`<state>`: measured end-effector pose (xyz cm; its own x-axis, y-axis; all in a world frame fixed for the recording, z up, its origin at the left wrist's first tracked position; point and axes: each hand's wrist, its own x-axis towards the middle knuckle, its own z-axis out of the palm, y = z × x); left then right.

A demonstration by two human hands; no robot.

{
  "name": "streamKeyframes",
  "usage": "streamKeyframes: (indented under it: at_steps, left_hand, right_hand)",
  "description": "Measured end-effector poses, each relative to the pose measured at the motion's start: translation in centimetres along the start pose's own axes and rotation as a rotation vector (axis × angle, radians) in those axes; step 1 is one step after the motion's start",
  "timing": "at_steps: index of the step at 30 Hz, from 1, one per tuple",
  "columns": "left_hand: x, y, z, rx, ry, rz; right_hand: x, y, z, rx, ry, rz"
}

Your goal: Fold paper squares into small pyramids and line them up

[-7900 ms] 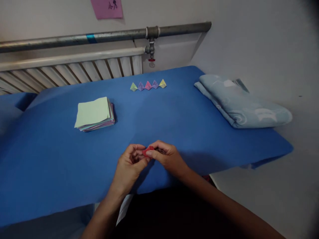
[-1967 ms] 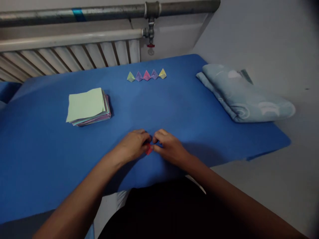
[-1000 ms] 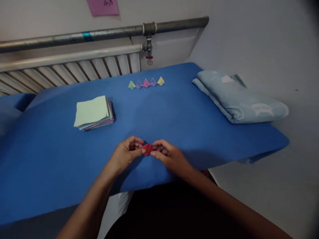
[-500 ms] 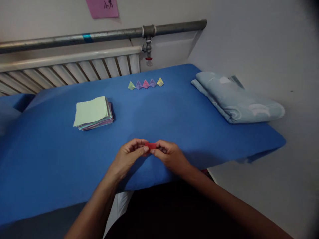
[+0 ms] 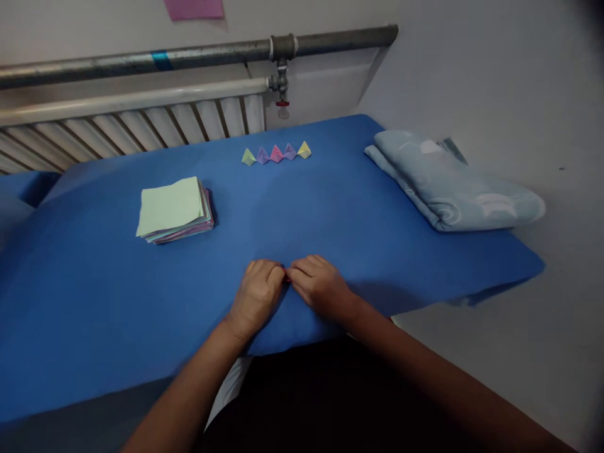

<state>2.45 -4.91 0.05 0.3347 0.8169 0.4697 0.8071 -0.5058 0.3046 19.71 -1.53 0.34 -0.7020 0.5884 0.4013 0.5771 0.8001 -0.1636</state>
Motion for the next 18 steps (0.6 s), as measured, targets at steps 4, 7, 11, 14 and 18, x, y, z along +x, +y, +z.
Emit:
streamKeyframes:
  at_steps: [4,7,11,14,18]
  left_hand:
    - [-0.9,0.4,-0.6,0.006,-0.135,-0.035]
    - [-1.7,0.6,-1.3,-0.039,-0.169,-0.061]
    - [-2.2,0.9,-1.5,-0.066,-0.137,-0.106]
    - [-2.4,1.1,-1.4,-0.03,-0.119,-0.105]
    - [-2.4,1.1,-1.2,0.017,-0.08,-0.101]
  right_hand:
    - [-0.5,-0.1,-0.2,0.033,-0.138,-0.029]
    - [-0.9,-0.2,-0.4,0.089,-0.175,-0.02]
    - [-1.0,-0.1,-0.5,0.123,-0.181,0.006]
    - [-0.9,0.0,-0.6,0.158,-0.191,0.024]
    - [-1.0,0.2,-0.5,0.226,-0.182,0.06]
